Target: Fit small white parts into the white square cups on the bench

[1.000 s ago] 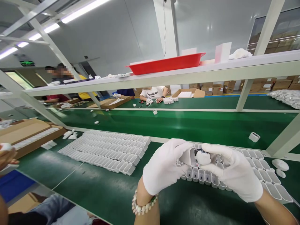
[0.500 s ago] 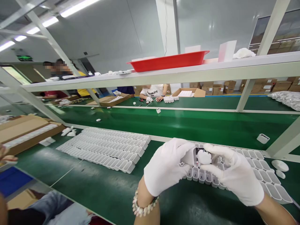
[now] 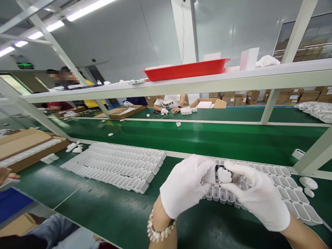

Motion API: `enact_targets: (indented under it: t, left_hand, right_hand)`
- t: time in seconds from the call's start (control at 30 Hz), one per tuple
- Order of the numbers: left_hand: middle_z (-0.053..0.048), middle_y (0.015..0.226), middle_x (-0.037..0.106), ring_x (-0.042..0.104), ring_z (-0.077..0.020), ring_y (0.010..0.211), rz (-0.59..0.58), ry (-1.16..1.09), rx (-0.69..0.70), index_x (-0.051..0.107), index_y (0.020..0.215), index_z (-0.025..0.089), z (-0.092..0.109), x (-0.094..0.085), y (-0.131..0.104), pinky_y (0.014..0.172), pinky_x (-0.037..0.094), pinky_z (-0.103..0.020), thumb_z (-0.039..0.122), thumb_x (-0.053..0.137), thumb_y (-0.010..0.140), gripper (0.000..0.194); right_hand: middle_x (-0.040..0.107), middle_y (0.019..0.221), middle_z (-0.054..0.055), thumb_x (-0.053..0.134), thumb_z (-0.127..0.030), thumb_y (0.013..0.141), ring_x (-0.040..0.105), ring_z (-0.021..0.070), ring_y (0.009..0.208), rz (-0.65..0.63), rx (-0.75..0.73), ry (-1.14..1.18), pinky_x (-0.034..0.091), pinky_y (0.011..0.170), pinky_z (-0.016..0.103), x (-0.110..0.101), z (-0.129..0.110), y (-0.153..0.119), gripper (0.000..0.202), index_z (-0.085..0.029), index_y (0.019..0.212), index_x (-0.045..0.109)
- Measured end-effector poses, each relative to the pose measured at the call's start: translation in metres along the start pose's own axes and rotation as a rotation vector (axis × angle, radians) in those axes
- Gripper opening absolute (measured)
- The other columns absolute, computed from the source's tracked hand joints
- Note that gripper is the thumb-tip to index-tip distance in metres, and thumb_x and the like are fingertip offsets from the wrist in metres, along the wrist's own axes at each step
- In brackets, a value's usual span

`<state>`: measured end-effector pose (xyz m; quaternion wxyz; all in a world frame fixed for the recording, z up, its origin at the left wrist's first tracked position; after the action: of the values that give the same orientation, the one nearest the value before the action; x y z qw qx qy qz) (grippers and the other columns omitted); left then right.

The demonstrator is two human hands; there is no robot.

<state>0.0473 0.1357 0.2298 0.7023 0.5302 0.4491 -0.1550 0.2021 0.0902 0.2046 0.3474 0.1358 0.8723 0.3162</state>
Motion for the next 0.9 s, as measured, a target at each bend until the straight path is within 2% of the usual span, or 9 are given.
enact_targets:
  t: [0.2,0.43,0.63,0.9]
  left_hand:
    - [-0.005,0.101,0.066,0.061,-0.0215,0.088,-0.053,0.005,-0.023,0.054,0.113,0.019,-0.002,0.005,0.0,0.07,0.054,-0.035,0.008,0.058,0.074,0.041]
    - [-0.006,0.104,0.065,0.062,-0.0214,0.093,-0.077,-0.006,-0.036,0.053,0.115,0.022,-0.006,0.005,-0.002,0.077,0.054,-0.034,0.011,0.057,0.077,0.04]
    - [-0.006,0.105,0.064,0.061,-0.0208,0.094,-0.084,-0.028,-0.05,0.053,0.116,0.022,-0.008,0.004,-0.003,0.078,0.054,-0.034,0.009,0.057,0.074,0.044]
    - [-0.006,0.105,0.064,0.061,-0.0196,0.095,-0.083,-0.068,-0.032,0.053,0.117,0.022,-0.007,0.004,-0.004,0.08,0.054,-0.033,0.008,0.054,0.074,0.045]
  right_hand:
    - [0.075,0.096,-0.004,0.071,-0.013,0.076,0.072,0.0159,0.077,-0.024,0.011,0.005,0.063,0.063,0.022,0.006,0.003,0.001,0.038,-0.03,0.109,0.063]
    - [0.075,0.096,-0.005,0.072,-0.016,0.077,0.072,0.0147,0.079,-0.059,0.075,0.075,0.062,0.064,0.02,0.009,0.004,0.0,0.038,-0.031,0.111,0.064]
    - [0.073,0.101,-0.007,0.071,-0.023,0.08,0.07,0.0143,0.088,-0.119,0.201,0.158,0.061,0.077,0.025,0.017,0.016,-0.007,0.038,-0.035,0.115,0.061]
    - [0.072,0.086,-0.008,0.073,-0.02,0.076,0.067,0.0119,0.071,-0.137,0.23,0.147,0.06,0.069,0.023,0.016,0.013,-0.004,0.038,-0.033,0.111,0.066]
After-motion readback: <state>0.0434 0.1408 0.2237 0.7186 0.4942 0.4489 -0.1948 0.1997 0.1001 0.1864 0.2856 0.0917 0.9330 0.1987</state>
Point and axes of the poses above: each hand's wrist, its own y-axis towards the middle knuckle, its own x-axis out of the palm, z = x × y, the point moved 6 cm from there along y, towards the middle knuckle
